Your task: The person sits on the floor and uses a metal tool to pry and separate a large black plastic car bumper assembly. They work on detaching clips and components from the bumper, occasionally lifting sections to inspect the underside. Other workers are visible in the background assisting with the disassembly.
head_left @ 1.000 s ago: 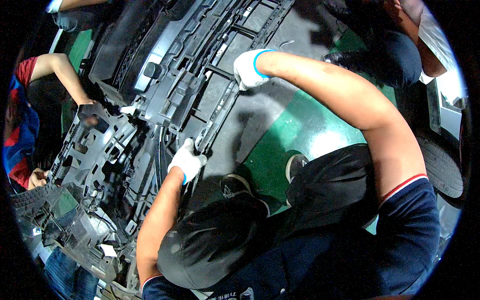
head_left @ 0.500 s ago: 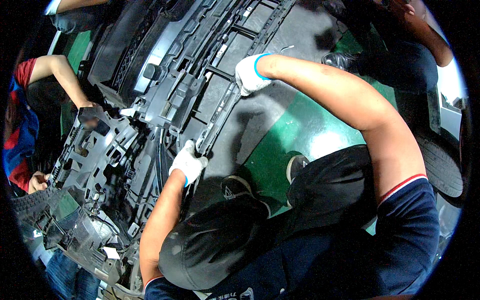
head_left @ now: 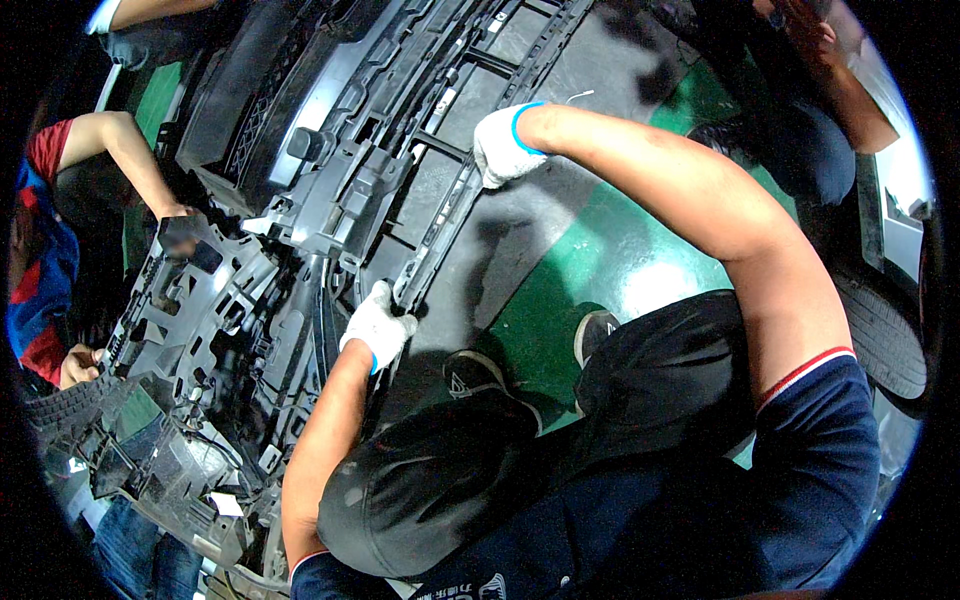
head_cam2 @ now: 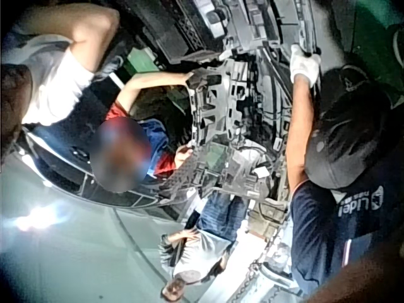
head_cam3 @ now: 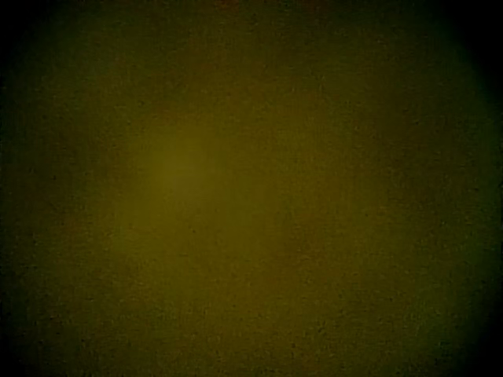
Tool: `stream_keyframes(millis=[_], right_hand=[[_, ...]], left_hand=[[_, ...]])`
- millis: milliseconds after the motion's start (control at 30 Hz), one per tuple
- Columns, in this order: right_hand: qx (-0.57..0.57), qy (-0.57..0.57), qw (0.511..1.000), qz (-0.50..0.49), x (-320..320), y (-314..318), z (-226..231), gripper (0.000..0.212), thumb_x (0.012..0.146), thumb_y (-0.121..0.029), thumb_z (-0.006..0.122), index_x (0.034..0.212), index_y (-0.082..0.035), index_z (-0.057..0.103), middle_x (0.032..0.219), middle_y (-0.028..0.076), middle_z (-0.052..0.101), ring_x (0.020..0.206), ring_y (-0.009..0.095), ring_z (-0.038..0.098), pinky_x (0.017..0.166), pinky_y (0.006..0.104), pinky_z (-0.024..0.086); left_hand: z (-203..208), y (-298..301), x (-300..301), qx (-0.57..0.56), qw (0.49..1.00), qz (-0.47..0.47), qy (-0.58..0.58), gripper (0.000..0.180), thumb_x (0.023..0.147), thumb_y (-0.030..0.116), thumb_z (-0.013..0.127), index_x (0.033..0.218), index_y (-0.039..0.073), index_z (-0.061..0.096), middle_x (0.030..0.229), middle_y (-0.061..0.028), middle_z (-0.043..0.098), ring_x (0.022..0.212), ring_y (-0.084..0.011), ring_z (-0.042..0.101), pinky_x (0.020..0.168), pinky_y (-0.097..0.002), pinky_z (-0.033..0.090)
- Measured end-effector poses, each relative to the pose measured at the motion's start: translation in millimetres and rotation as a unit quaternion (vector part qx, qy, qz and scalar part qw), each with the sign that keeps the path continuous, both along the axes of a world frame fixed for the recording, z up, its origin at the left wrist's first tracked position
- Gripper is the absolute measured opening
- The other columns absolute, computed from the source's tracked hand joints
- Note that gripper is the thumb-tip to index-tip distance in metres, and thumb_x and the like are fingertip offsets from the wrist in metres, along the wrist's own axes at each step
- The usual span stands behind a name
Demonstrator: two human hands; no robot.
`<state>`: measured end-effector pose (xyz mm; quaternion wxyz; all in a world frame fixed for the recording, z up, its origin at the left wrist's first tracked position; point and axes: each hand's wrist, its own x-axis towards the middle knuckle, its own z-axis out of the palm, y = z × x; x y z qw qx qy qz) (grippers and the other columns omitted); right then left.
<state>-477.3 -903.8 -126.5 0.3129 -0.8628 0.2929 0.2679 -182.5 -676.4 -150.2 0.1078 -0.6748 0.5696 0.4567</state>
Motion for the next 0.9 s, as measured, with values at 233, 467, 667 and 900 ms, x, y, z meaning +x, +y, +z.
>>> stream_keyframes(millis=[233,467,667,900], right_hand=[[-0.002,0.022,1.000,0.009,6.0,6.7,0.7,0.035,0.085,-0.037,0.074,0.093,-0.003,0.078,0.085,0.018,0.075,0.076,0.033,0.071,0.074,0.0463,0.055],[0.028,0.000,0.998,-0.047,1.2,-2.3,9.8,0.029,0.084,-0.031,0.077,0.100,-0.007,0.081,0.089,0.012,0.078,0.080,0.027,0.072,0.075,0.0423,0.055],[0.036,0.004,0.998,-0.047,0.1,-0.7,9.0,0.030,0.084,-0.032,0.077,0.100,-0.007,0.081,0.088,0.011,0.078,0.079,0.026,0.072,0.075,0.0423,0.055],[0.062,-0.011,0.995,-0.075,-5.4,-2.2,2.1,0.033,0.083,-0.037,0.076,0.097,-0.007,0.080,0.089,0.015,0.077,0.080,0.031,0.071,0.075,0.0443,0.055]], left_hand=[[12.2,-6.9,-4.8,0.023,1.000,-0.009,-0.014,0.053,0.081,0.032,0.074,0.118,0.000,0.053,0.114,-0.0319,0.067,0.112,-0.0474,0.065,0.096,-0.0478,0.051],[10.5,-3.4,-0.1,0.024,1.000,0.000,0.002,0.049,0.082,0.029,0.073,0.116,0.000,0.053,0.114,-0.0304,0.067,0.113,-0.0466,0.064,0.098,-0.0466,0.050],[2.0,1.6,-1.2,-0.009,1.000,-0.011,-0.018,0.053,0.084,0.031,0.074,0.123,-0.001,0.055,0.118,-0.0302,0.067,0.116,-0.0457,0.064,0.100,-0.0455,0.050],[0.2,5.8,0.8,-0.037,0.999,-0.015,-0.013,0.058,0.085,0.029,0.073,0.128,-0.003,0.054,0.123,-0.0313,0.066,0.120,-0.0460,0.063,0.102,-0.0443,0.049]])
